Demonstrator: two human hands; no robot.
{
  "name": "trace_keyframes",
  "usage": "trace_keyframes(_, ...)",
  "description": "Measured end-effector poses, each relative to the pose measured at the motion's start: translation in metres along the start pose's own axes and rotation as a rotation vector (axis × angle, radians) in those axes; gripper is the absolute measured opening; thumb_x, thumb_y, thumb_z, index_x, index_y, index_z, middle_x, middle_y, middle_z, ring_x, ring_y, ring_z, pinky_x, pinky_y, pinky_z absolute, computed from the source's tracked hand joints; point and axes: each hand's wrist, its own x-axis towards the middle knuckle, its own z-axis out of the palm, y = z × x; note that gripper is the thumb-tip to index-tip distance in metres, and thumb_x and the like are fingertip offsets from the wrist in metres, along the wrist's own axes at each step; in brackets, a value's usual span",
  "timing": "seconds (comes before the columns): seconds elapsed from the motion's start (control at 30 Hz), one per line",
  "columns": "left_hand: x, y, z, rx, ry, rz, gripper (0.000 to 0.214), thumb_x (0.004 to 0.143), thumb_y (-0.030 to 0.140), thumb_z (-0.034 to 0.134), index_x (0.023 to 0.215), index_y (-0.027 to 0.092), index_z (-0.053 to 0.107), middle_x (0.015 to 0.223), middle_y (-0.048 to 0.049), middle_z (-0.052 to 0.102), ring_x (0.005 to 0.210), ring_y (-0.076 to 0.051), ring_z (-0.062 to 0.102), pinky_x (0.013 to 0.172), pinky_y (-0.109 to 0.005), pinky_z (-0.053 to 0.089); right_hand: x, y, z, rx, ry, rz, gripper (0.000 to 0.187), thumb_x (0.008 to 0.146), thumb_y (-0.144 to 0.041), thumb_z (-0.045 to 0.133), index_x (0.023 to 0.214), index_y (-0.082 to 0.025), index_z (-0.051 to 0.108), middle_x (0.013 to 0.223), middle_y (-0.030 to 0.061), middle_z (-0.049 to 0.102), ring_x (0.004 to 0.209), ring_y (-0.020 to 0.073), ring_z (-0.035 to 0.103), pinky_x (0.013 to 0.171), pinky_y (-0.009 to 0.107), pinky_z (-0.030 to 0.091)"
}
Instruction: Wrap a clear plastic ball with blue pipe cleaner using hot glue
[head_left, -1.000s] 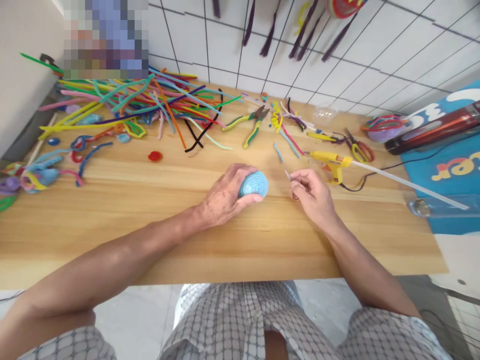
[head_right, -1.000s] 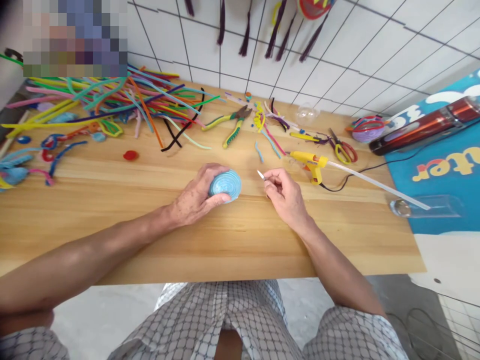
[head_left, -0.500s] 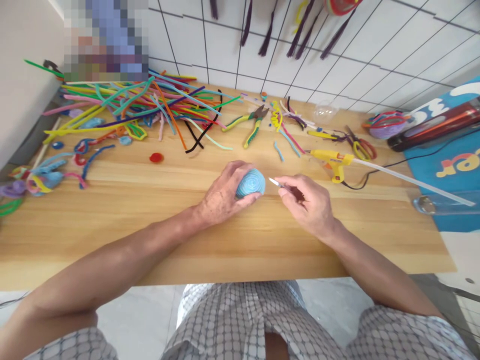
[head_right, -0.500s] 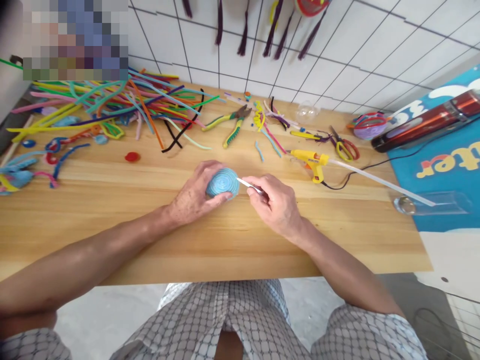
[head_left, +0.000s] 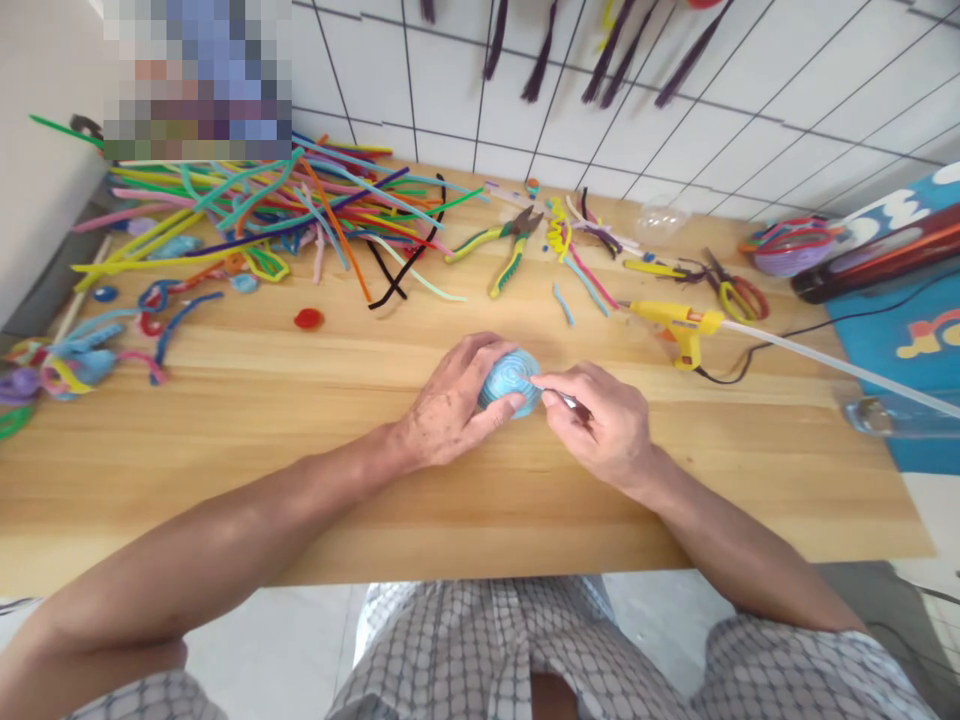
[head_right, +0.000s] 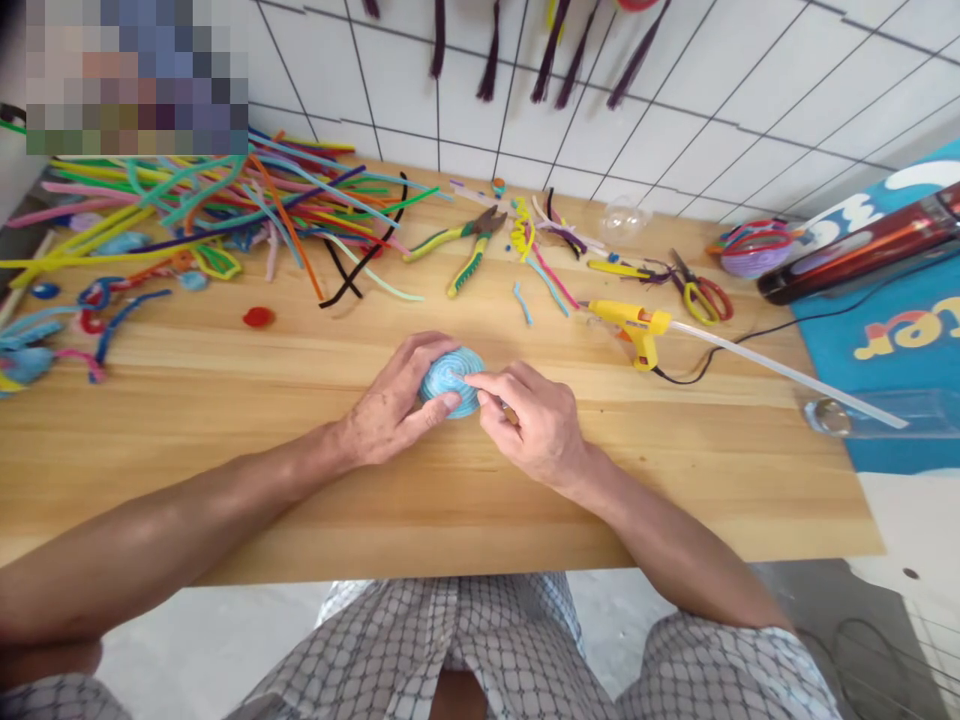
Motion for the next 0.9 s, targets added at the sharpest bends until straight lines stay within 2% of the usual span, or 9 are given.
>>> trace_keyframes(0.17,-0.0005,0.0051,0.0007,0.023,0.014,0.001,0.045,0.106,0.039,0.058,0.147,0.023,0.052,0.143,-0.0166,0.057,0.139,-0.031,0.054,0.119,-0.052,0.046,-0.0009,-0.0036,-0.0028,-0.011,0.003,-0.001,0.024,0.099,-0.013,0.059,0.11,-0.026,0.075,0.073,-0.0023,0.066,0.053,0.0111,0.053,0.052,0.026,0.044)
trace_keyframes(0.33,-0.0017,0.0067,0.0034,0.137,0.063,-0.028,0.053,0.098,0.04,0.067,0.146,0.023,0.054,0.135,-0.0161,0.053,0.13,-0.032,0.053,0.114,-0.054,0.048,-0.0021,-0.0049,-0.0011,-0.002,0.037,-0.011,0.022,0.1,-0.013,0.059,0.111,-0.026,0.073,0.072,-0.0026,0.067,0.055,0.012,0.057,0.054,0.026,0.047)
trace_keyframes(0.47,-0.001,0.0061,0.0045,0.08,0.069,-0.007,0.049,0.098,0.035,0.066,0.143,0.021,0.053,0.135,-0.0163,0.053,0.133,-0.031,0.053,0.115,-0.052,0.049,-0.0051,-0.0023,0.0044,0.016,0.063,-0.035,0.023,0.097,-0.01,0.06,0.11,-0.025,0.072,0.074,-0.0013,0.07,0.064,0.015,0.065,0.061,0.028,0.052)
trace_keyframes(0.6,0.0002,0.0035,0.0043,0.006,0.052,0.043,0.046,0.101,0.034,0.065,0.143,0.023,0.049,0.14,-0.0159,0.056,0.134,-0.03,0.056,0.115,-0.051,0.051,-0.0084,-0.0013,0.0055,0.013,0.06,-0.052,0.023,0.096,-0.01,0.061,0.108,-0.025,0.073,0.073,-0.0019,0.069,0.06,0.0143,0.062,0.058,0.028,0.05)
trace_keyframes(0.9,0.0006,0.0026,0.0048,0.036,0.064,0.075,0.046,0.102,0.035,0.066,0.143,0.024,0.048,0.138,-0.0162,0.057,0.134,-0.03,0.057,0.114,-0.053,0.052,-0.0096,-0.0025,0.004,-0.058,0.056,-0.103,0.028,0.095,-0.007,0.06,0.111,-0.025,0.074,0.072,-0.0028,0.069,0.062,0.0126,0.062,0.06,0.026,0.051)
